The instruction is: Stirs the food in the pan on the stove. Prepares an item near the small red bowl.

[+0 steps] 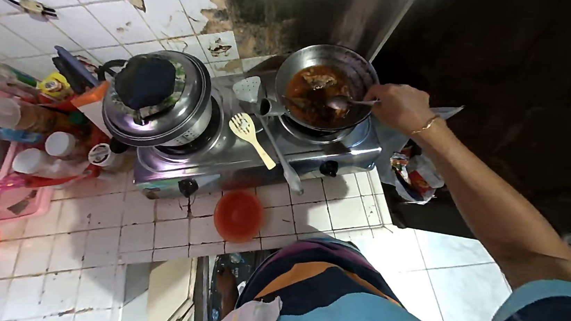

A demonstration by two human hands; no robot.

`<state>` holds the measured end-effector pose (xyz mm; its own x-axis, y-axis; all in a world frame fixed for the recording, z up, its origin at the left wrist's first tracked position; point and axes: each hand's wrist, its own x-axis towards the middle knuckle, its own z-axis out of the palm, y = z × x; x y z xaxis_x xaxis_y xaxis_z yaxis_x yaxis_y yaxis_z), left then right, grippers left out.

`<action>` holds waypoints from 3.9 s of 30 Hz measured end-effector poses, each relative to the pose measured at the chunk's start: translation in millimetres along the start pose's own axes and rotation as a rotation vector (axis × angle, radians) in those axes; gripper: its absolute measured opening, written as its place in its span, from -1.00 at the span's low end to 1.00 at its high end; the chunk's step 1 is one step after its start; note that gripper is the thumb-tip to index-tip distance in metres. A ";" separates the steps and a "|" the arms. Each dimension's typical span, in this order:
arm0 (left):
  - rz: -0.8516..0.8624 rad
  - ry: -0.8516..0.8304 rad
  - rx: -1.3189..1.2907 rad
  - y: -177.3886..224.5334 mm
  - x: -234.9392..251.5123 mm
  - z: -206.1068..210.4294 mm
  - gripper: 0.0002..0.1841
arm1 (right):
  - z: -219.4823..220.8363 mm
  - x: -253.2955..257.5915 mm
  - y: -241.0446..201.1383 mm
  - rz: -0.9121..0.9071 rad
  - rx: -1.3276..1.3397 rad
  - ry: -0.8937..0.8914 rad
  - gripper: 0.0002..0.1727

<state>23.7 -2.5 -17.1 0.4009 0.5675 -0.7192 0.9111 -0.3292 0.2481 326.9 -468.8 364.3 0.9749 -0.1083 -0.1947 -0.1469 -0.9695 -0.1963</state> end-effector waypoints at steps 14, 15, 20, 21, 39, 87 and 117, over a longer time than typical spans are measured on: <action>0.010 0.000 -0.029 -9.0 -6.9 2.8 -0.51 | 20.0 12.6 -33.7 -0.034 0.025 -0.105 -0.71; 0.018 0.024 -0.059 -14.7 -1.4 6.4 -0.52 | 25.2 18.5 -28.8 -0.036 0.017 -0.107 -0.71; 0.008 -0.010 -0.051 1.5 -8.2 -3.7 -0.53 | 1.8 31.2 11.4 0.056 0.033 0.033 -0.73; 0.002 -0.014 -0.048 2.4 -8.8 -4.1 -0.53 | -3.1 32.9 16.6 0.085 0.047 0.060 -0.73; 0.028 0.005 -0.024 0.0 -2.6 2.9 -0.52 | 33.4 80.8 -3.7 0.076 0.059 0.058 -0.57; 0.001 0.064 -0.162 8.2 -1.2 4.1 -0.40 | 13.6 -15.9 -28.1 -0.105 0.013 -0.036 -0.65; -0.022 0.065 -0.080 0.7 -6.5 3.3 -0.45 | 29.3 21.2 -16.4 -0.005 -0.044 -0.011 -0.65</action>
<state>21.5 -8.8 -14.3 0.3836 0.6226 -0.6821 0.9235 -0.2565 0.2852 345.1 -448.8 335.2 0.9737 -0.1012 -0.2043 -0.1342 -0.9788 -0.1546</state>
